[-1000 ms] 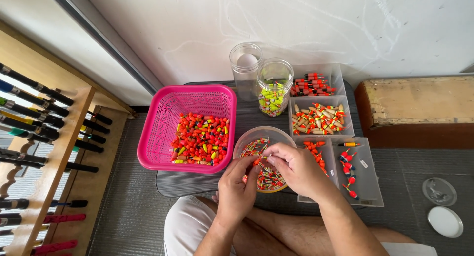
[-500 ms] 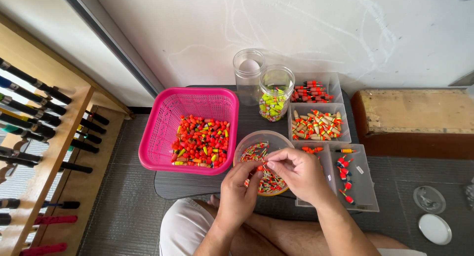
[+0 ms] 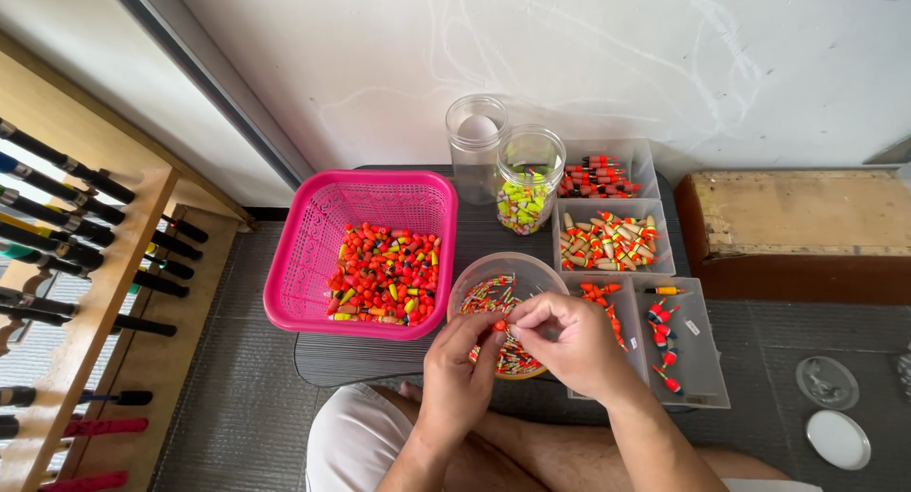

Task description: The person sits on the floor and assembles small fishing lures by hand. They pick up orange plastic bodies from a pink basket and attach colorful feathered skirts from a clear bowl, placing the finished lures into a compartmentalized plastic tray.

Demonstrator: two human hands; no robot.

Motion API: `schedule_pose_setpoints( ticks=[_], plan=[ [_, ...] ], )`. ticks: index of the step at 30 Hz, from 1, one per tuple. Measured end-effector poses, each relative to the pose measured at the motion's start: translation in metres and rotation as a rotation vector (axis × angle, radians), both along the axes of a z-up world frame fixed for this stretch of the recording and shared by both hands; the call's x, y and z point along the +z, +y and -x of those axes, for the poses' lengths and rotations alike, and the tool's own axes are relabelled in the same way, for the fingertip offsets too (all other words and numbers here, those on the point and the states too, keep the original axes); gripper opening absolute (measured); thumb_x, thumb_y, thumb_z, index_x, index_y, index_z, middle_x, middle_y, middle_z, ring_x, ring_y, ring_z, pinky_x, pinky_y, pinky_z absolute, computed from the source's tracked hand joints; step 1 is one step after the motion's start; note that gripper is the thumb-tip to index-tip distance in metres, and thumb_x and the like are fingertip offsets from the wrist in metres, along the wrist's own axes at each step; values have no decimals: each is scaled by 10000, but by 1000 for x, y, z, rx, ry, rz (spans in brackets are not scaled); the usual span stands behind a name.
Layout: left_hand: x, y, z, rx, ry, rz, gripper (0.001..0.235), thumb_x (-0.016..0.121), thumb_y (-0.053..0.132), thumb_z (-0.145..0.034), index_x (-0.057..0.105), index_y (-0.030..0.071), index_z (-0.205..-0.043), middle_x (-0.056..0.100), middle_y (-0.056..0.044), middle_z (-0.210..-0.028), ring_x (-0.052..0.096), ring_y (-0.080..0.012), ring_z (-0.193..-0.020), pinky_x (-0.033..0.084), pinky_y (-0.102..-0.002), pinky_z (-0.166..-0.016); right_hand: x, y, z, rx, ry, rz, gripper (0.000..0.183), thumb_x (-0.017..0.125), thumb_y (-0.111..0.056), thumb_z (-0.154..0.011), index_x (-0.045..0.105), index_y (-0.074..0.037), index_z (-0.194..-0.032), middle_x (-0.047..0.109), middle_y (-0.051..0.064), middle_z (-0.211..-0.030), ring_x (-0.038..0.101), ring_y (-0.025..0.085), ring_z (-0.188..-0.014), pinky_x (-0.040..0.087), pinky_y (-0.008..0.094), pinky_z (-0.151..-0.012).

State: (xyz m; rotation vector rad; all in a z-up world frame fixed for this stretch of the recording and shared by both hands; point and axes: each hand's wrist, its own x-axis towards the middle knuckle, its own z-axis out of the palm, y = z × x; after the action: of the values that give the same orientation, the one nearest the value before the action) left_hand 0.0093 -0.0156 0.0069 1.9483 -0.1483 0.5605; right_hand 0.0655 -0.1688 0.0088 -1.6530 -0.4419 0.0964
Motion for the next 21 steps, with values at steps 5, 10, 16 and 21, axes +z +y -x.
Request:
schedule_pose_setpoints(
  ticks=[5, 10, 16, 21],
  plan=[
    [-5, 1, 3, -13, 10, -6, 147, 605, 103, -900, 668, 70, -1028, 707, -63, -964, 674, -199, -881, 515, -304, -819, 19, 1, 2, 36, -285, 202, 154, 707, 26, -744, 624, -100, -713, 687, 7, -738, 632, 123, -696, 502, 245, -637],
    [-1, 1, 4, -16, 62, 52, 182, 608, 113, -898, 688, 93, -1059, 719, -39, -959, 661, -159, -840, 514, -276, -786, 7, -1, -1, 34, -553, 384, 143, 683, 8, -792, 659, -31, -927, 637, 58, -765, 548, 224, -707, 458, 345, -637],
    [-5, -1, 2, 15, 22, 0, 157, 634, 118, -886, 681, 63, -1025, 714, -70, -955, 677, -197, -876, 521, -301, -818, 16, -1, 4, -100, -381, 246, 142, 644, -51, -869, 705, -68, -996, 709, 25, -930, 673, 125, -822, 527, 237, -728],
    [-4, -3, 1, 46, -8, -6, 168, 657, 107, -877, 696, 79, -1038, 723, -60, -966, 687, -180, -874, 534, -289, -826, -4, 3, 5, -22, 1, -196, 97, 644, -25, -863, 696, -20, -944, 710, 117, -1021, 687, 171, -971, 567, 267, -893]
  ],
)
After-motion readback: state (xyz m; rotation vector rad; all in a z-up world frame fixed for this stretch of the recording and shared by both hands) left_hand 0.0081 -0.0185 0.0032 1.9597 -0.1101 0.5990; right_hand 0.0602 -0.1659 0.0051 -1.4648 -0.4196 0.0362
